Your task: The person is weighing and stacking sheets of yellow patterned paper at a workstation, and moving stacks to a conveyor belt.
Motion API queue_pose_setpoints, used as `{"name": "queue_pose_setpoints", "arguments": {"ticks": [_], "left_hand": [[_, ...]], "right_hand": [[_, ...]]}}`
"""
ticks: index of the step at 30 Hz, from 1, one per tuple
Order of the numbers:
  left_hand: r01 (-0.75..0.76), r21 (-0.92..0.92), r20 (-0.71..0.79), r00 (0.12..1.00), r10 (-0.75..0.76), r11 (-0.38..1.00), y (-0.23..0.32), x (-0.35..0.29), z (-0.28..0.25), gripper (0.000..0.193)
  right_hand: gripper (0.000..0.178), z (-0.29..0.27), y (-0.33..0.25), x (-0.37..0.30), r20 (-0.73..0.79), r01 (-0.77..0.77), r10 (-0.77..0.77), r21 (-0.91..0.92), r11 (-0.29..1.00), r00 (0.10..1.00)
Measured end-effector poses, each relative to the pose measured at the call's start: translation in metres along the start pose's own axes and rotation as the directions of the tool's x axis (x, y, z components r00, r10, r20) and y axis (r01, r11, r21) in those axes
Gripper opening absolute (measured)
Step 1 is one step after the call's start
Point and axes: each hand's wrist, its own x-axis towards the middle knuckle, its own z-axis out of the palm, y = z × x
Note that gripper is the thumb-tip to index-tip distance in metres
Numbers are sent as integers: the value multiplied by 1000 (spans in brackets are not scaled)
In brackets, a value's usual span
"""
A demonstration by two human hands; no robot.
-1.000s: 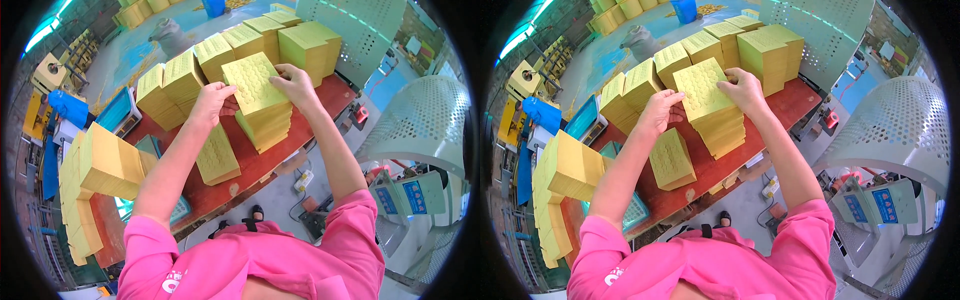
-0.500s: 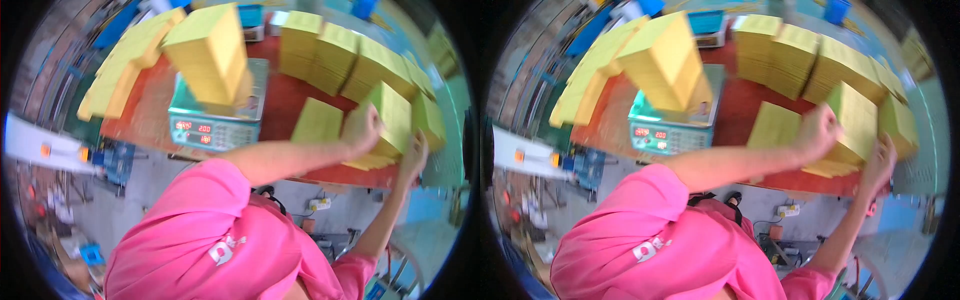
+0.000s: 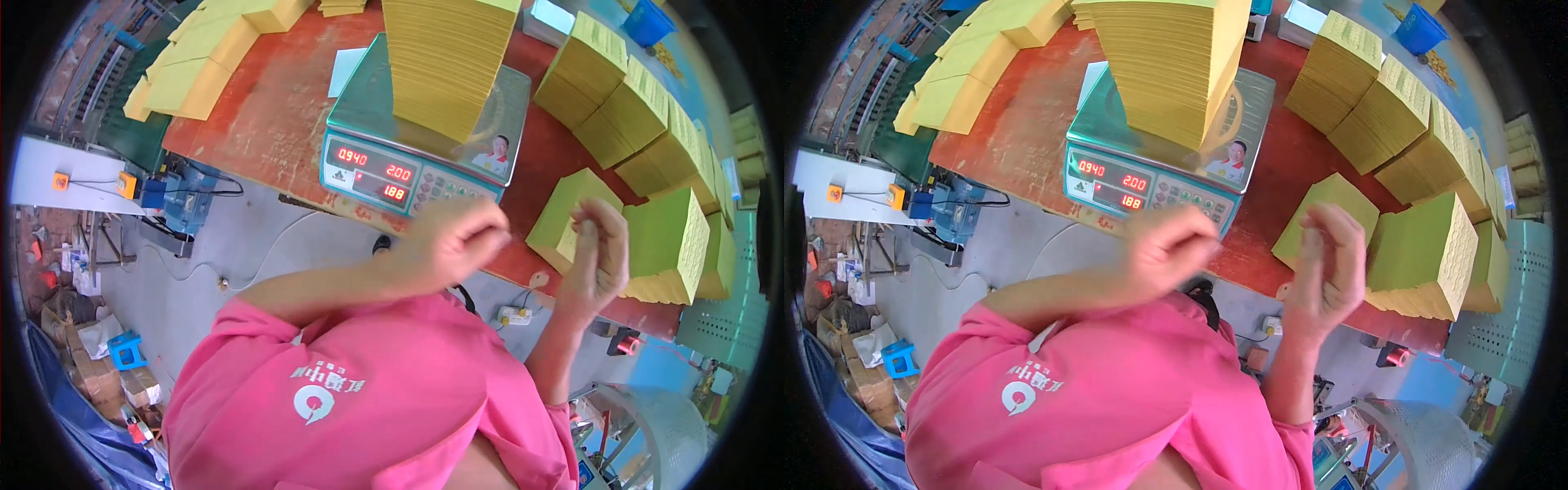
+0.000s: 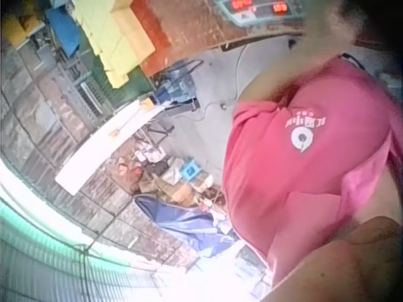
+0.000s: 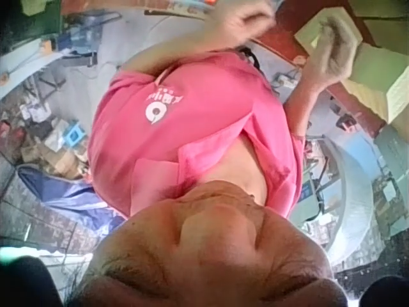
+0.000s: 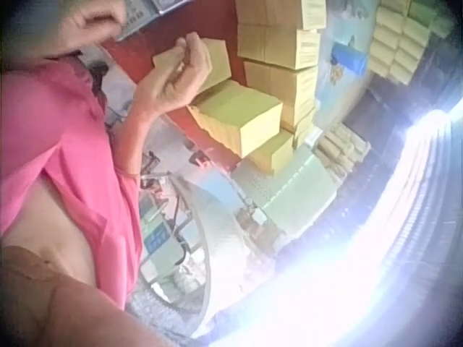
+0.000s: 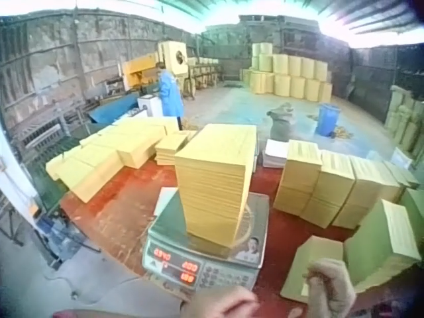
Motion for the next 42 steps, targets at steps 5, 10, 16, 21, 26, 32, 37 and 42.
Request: {"name": "queue_pose_setpoints", "arguments": {"ticks": [5, 10, 16, 21, 26, 32, 37, 42], "left_hand": [[58, 46, -113, 992, -53, 997, 14, 33, -121, 8], [-438, 437, 83, 889, 449, 786, 14, 110, -168, 30], [-363, 398, 228, 929, 292, 843, -13, 164, -176, 39], [-314, 419, 275, 938, 211, 852, -11, 185, -178, 33], [-405, 420, 329, 902, 280, 812, -13, 194, -179, 25], [-492, 476, 357, 866, 351, 729, -9, 193, -179, 15], [-629, 580, 334, 763, 554, 518, 0, 188, -172, 10], [-725, 586, 308, 614, 727, 363, 32, 167, -151, 10]], "right_hand": [[20, 46, -6, 2, 38, 23, -25, 50, 998, 999], [18, 86, -18, 3, 69, -11, 6, 81, 997, 998], [18, 100, -19, -10, -3, 10, -10, 70, 997, 1000], [17, 100, -19, -20, -43, -117, 122, 101, 988, 992], [16, 102, -19, -23, -35, -93, 95, 67, 993, 995], [14, 102, -16, -20, -5, -86, 86, 68, 994, 996], [13, 92, -29, -5, 68, -97, 91, 95, 991, 994], [34, 67, -42, 34, 228, -362, 281, 553, 751, 932]]}}
